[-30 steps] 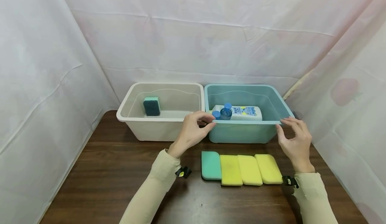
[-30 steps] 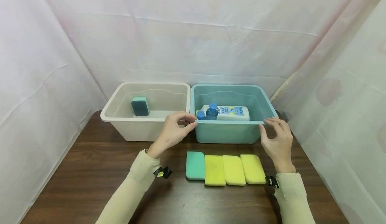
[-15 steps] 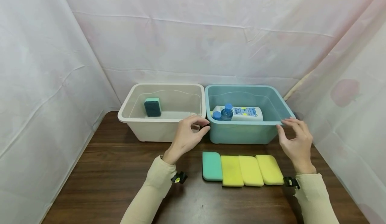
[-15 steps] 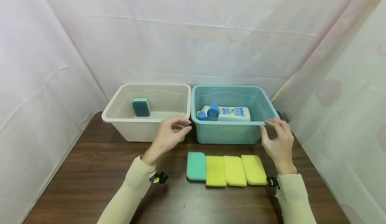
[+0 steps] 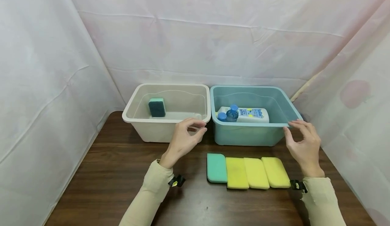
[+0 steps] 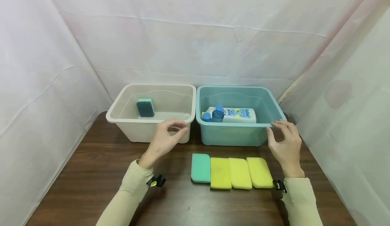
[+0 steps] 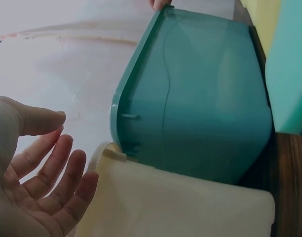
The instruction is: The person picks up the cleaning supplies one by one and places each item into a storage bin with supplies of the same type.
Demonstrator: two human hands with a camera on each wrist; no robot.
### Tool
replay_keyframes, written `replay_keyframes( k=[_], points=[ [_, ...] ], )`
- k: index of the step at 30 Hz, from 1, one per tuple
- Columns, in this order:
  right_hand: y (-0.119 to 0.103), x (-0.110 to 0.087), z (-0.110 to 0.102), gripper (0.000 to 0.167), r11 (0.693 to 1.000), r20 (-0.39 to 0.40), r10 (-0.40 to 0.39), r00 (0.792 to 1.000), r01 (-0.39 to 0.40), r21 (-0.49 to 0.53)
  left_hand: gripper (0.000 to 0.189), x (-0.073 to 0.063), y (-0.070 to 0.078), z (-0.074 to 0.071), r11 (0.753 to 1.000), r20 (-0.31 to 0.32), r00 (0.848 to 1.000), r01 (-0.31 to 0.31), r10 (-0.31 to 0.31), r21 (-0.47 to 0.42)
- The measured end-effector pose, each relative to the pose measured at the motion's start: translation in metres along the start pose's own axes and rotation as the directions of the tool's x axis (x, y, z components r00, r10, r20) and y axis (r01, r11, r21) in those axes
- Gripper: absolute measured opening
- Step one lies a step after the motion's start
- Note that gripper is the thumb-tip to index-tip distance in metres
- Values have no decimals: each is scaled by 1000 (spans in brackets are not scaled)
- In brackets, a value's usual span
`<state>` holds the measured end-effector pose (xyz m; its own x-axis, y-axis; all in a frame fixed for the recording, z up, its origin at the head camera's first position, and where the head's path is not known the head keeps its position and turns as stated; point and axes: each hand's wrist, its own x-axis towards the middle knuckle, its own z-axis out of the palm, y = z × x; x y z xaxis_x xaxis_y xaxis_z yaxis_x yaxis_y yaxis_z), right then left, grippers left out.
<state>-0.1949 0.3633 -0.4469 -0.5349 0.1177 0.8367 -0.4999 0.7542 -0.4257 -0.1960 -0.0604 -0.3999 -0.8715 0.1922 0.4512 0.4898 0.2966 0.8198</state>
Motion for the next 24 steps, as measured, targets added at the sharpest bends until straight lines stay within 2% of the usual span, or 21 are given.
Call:
replay_keyframes(
  k=[5,12,24],
  points=[
    [0,3,0,27,1000,2,-19,1000,19,-7,17,-3,2,-8,1000,-38,999,-16,17,27],
    [-1,1,-3,28,1000,24,-14,1000,14,-12,16,-7,-2,-15,980,-73,992,-92,106,179],
    [-1,-2,1,25,1000,-17,-14,1000,14,-13,13,-12,-8,-31,965,-169,966,-157,194,210]
  ],
)
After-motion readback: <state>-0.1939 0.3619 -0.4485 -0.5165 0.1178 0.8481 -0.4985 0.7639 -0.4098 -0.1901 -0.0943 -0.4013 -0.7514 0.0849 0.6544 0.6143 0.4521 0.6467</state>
